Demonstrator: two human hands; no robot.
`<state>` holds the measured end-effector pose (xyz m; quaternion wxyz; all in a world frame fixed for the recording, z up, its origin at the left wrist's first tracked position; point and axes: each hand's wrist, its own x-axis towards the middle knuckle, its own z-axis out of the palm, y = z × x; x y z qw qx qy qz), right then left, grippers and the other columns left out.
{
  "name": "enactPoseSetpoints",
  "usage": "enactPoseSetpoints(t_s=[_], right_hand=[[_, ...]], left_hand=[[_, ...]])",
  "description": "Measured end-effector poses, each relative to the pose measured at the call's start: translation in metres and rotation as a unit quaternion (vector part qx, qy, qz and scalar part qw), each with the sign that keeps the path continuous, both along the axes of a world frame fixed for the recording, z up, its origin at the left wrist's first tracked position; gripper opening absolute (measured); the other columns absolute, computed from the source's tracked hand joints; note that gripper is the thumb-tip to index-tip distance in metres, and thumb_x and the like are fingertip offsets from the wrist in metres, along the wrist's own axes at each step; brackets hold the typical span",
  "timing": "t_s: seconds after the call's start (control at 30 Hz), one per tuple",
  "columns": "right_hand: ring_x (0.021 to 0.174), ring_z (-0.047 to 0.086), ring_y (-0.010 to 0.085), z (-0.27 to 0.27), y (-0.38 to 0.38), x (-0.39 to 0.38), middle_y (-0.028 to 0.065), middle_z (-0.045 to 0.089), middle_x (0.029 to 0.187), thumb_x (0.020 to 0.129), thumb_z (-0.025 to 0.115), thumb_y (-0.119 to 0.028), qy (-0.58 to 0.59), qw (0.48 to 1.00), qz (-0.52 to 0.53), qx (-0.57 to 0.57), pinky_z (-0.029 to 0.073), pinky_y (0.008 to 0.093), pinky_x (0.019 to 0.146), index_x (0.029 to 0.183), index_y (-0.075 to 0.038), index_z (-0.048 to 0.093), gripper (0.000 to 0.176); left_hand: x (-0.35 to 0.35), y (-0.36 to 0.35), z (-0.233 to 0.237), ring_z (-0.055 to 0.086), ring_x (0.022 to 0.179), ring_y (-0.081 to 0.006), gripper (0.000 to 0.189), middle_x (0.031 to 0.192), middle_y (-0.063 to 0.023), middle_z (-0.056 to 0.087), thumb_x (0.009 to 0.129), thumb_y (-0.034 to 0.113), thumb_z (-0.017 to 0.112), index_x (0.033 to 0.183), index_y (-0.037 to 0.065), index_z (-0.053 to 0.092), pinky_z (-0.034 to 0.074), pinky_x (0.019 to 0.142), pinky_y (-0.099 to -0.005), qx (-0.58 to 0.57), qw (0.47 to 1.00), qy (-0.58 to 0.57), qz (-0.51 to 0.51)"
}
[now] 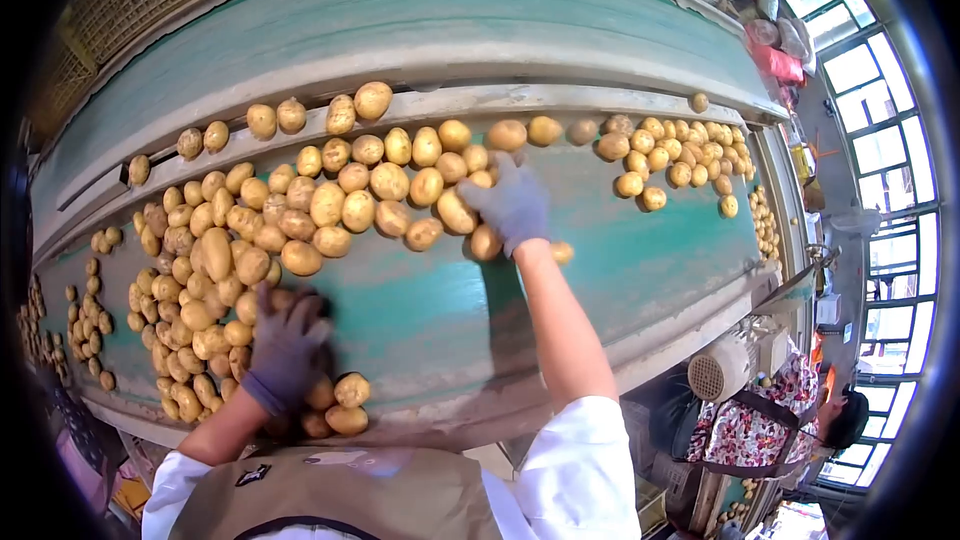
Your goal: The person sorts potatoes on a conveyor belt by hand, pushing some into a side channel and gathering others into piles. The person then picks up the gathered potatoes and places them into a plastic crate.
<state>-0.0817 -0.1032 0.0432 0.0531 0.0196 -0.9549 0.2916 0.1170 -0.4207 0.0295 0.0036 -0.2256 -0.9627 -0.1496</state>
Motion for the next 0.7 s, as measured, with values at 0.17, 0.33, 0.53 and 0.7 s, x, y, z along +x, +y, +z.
enactPoseSetpoints(t_s=[0.17, 0.33, 0.53, 0.7], right_hand=[[0.108, 0.059, 0.0380, 0.021, -0.048, 0.048, 0.0234, 0.058, 0.119, 0.071, 0.076, -0.038, -0.123, 0.986, 0.085, -0.079, 0.050, 0.0453, 0.090, 0.108, -0.009, 0.067, 0.048], [0.106, 0.061, 0.0291, 0.042, 0.010, 0.154, 0.0183, 0.054, 0.130, 0.075, 0.077, -0.035, 0.013, 0.917, 0.035, -0.397, 0.052, 0.0403, 0.088, 0.103, -0.008, 0.066, 0.040], [0.082, 0.057, 0.0157, 0.029, 0.146, 0.373, 0.0121, 0.056, 0.122, 0.083, 0.071, -0.032, -0.027, 0.786, -0.241, -0.568, 0.056, 0.0343, 0.057, 0.104, -0.010, 0.061, 0.033], [0.101, 0.061, 0.0204, -0.062, 0.202, 0.464, 0.0121, 0.062, 0.123, 0.088, 0.069, -0.029, -0.263, 0.668, -0.611, -0.333, 0.052, 0.0346, 0.090, 0.126, -0.005, 0.061, 0.046]], left_hand=[[-0.004, -0.088, -0.003, 0.056, 0.108, -0.0313, 0.027, 0.107, -0.0131, 0.056, 0.069, 0.014, 0.061, 0.095, 0.012, 0.060, 0.019, 0.114, -0.0668, -0.067, 0.992, 0.024, 0.100], [-0.001, -0.177, -0.005, 0.049, 0.122, -0.0394, 0.030, 0.110, -0.0177, 0.055, 0.064, 0.005, 0.057, 0.093, 0.006, 0.056, 0.018, 0.117, -0.0603, -0.116, 0.983, 0.052, 0.133], [-0.003, -0.300, -0.004, 0.053, 0.119, -0.0412, 0.038, 0.137, -0.0206, 0.052, 0.077, 0.020, 0.061, 0.111, 0.004, 0.063, 0.045, 0.098, -0.0519, -0.268, 0.912, -0.216, 0.223], [-0.073, -0.174, 0.041, 0.059, 0.106, -0.0403, 0.029, 0.110, -0.0211, 0.064, 0.085, 0.028, 0.064, 0.101, 0.004, 0.067, 0.044, 0.097, -0.0498, -0.187, 0.975, 0.009, 0.117]])
